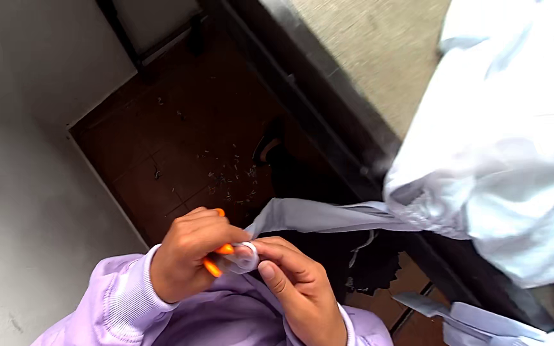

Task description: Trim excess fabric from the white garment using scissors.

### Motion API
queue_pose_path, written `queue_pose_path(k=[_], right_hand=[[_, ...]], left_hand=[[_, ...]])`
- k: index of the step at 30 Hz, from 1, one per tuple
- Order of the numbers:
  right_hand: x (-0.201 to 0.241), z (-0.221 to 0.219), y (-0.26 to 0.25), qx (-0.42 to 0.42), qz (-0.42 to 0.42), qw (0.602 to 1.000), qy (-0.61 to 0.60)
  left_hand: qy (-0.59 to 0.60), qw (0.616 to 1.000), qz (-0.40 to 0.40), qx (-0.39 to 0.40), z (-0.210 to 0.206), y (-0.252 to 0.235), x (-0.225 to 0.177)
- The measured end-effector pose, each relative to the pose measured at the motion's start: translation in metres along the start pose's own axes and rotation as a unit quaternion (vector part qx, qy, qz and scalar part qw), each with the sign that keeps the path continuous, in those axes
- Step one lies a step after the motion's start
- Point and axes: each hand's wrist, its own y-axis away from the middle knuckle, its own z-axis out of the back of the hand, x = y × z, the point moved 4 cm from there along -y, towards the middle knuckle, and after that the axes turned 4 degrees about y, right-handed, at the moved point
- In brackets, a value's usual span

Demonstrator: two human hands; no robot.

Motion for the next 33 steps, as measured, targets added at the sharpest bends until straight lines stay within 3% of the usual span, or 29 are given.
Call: queue_pose_path(k=[1,2,4,6,8,10,12,16,18,20,23,25,27,30,33], right_hand=[[0.007,0.008,0.001,-0.040,0.058,0.990,0.121],[0.018,0.018,0.002,-0.103,0.118,0.952,0.265],[0.044,0.047,0.004,-0.219,0.194,0.811,0.506],[0.066,0.080,0.001,-0.270,0.181,0.688,0.649],[0.075,0.103,-0.003,-0.291,0.160,0.645,0.688],[0.080,0.105,-0.005,-0.304,0.168,0.640,0.685],[0.085,0.086,-0.005,-0.287,0.188,0.668,0.661],[0.089,0.048,0.006,-0.165,0.247,0.848,0.439],[0.090,0.049,0.016,-0.128,0.248,0.888,0.364],[0.089,0.061,0.026,-0.119,0.188,0.890,0.399],[0.080,0.075,0.039,-0.100,0.097,0.808,0.573],[0.069,0.082,0.049,-0.071,0.068,0.778,0.621],[0.064,0.084,0.061,-0.045,0.063,0.798,0.597],[0.054,0.092,0.090,-0.050,-0.017,0.834,0.549],[0.040,0.110,0.135,-0.067,-0.054,0.808,0.582]], left_hand=[[-0.010,1.000,0.014,-0.022,0.008,0.001,0.002],[-0.033,0.998,0.029,-0.042,0.018,0.002,0.006],[-0.155,0.983,0.053,-0.083,0.044,0.007,0.015],[-0.321,0.938,0.082,-0.100,0.064,0.008,0.023],[-0.359,0.923,0.093,-0.103,0.070,0.003,0.023],[-0.272,0.955,0.043,-0.113,0.053,-0.010,0.011],[-0.147,0.986,-0.013,-0.081,0.013,-0.027,-0.008],[-0.024,0.992,-0.123,-0.009,-0.055,-0.046,-0.034],[-0.013,0.987,-0.161,0.002,-0.060,-0.051,-0.040],[0.038,0.985,-0.162,0.041,-0.053,-0.053,-0.046],[0.174,0.970,-0.118,0.125,-0.032,-0.049,-0.059],[0.229,0.956,-0.086,0.159,-0.012,-0.044,-0.067],[0.222,0.958,-0.078,0.167,0.010,-0.039,-0.072],[0.168,0.965,-0.055,0.193,0.035,-0.027,-0.075],[0.079,0.946,-0.020,0.314,0.034,-0.009,-0.062]])
